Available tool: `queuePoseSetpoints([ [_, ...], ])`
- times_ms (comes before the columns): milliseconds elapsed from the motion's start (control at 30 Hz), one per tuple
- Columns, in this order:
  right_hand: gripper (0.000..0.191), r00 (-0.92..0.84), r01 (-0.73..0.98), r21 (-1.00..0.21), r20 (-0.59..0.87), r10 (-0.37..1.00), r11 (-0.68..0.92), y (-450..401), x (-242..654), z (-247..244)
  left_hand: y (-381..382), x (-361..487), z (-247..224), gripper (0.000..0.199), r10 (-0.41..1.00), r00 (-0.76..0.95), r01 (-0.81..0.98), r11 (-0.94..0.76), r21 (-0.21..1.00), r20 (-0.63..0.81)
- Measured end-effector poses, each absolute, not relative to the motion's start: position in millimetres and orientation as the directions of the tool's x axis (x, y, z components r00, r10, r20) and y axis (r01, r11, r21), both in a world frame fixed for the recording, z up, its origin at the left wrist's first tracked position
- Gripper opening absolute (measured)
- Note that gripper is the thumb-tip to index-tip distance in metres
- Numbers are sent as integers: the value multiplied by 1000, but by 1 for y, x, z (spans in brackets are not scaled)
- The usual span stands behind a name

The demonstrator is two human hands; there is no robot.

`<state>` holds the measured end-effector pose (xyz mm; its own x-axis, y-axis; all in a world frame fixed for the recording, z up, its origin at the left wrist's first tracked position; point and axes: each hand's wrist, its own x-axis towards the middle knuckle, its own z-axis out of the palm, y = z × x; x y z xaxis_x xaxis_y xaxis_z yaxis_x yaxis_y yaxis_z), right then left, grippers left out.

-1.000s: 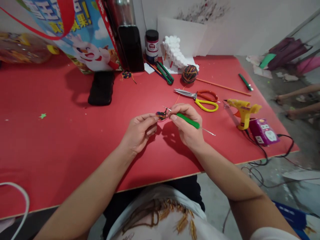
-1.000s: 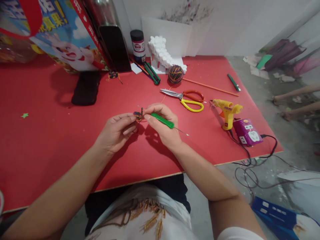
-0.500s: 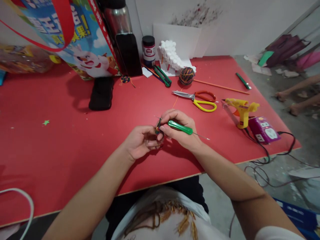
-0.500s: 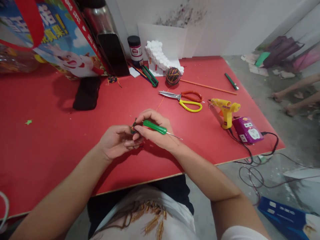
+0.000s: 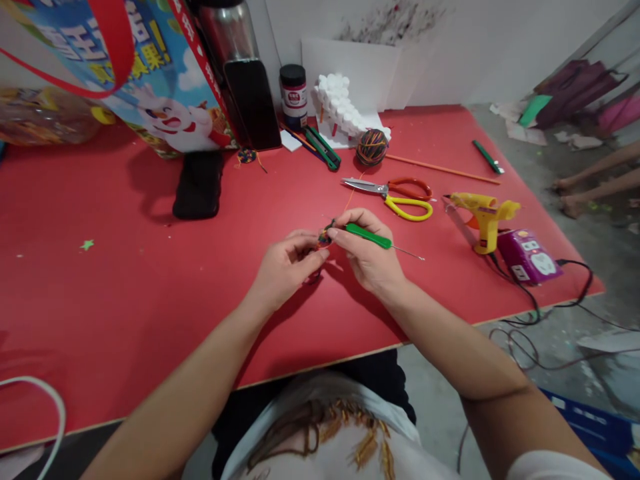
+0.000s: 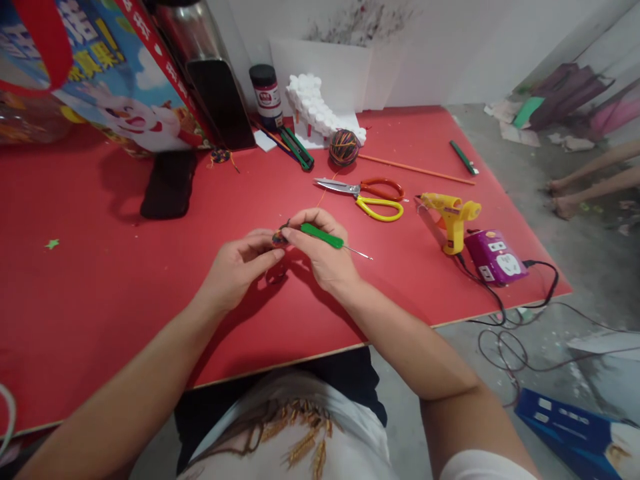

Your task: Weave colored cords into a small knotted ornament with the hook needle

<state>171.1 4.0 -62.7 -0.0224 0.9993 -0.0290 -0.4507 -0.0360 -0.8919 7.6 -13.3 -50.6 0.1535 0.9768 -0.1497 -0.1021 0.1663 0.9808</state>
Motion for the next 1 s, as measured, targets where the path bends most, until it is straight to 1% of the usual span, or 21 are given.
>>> queuePoseSetpoints([
  [67, 23, -8, -448, -894, -15, 1000, -17, 4, 171, -65, -13, 9, -51, 14, 994, 73, -107, 94, 990, -86],
  [133, 21, -3, -456, -890, -3, 1000, -4, 4, 170, -67, -12, 9, -53, 15, 997, 9, -135, 71, 988, -71],
  [233, 21, 0, -450, -893, 7, 1000, 7, 4, 170, -69, -9, 7, -55, 14, 987, 3, -270, 158, 950, -163],
  [333, 20, -9, -423, -906, -23, 1000, -25, 5, 172, -68, -6, 4, -53, 18, 950, 76, -405, 306, 862, -302],
  [400, 18, -22, -417, -907, -55, 998, -59, 5, 173, -67, -4, 3, -50, 21, 927, 116, -430, 371, 823, -357],
  [500, 15, -24, -419, -906, -53, 998, -58, 6, 173, -67, -4, 2, -47, 23, 918, 150, -438, 395, 808, -368],
  [600, 14, -27, -409, -912, -29, 999, -37, 6, 174, -68, -5, 2, -48, 21, 938, 165, -437, 346, 830, -304],
  [700, 12, -50, -392, -919, -14, 999, -32, 6, 174, -68, -7, 2, -52, 15, 974, 133, -388, 220, 895, -181],
  [767, 13, -63, -394, -919, -14, 998, -38, 5, 175, -67, -7, 1, -55, 11, 992, 94, -314, 105, 944, -79],
  [867, 17, -84, -424, -903, -37, 996, -70, 5, 175, -64, -7, -2, -57, 4, 996, 71, -182, -39, 983, 52],
  [933, 20, -101, -460, -883, -53, 993, -94, 5, 176, -61, -7, -3, -58, 2, 991, 74, -97, -108, 989, 115],
  [1000, 24, -115, -480, -870, -66, 991, -114, 5, 176, -59, -6, -4, -57, 5, 986, 75, -29, -150, 988, 152],
])
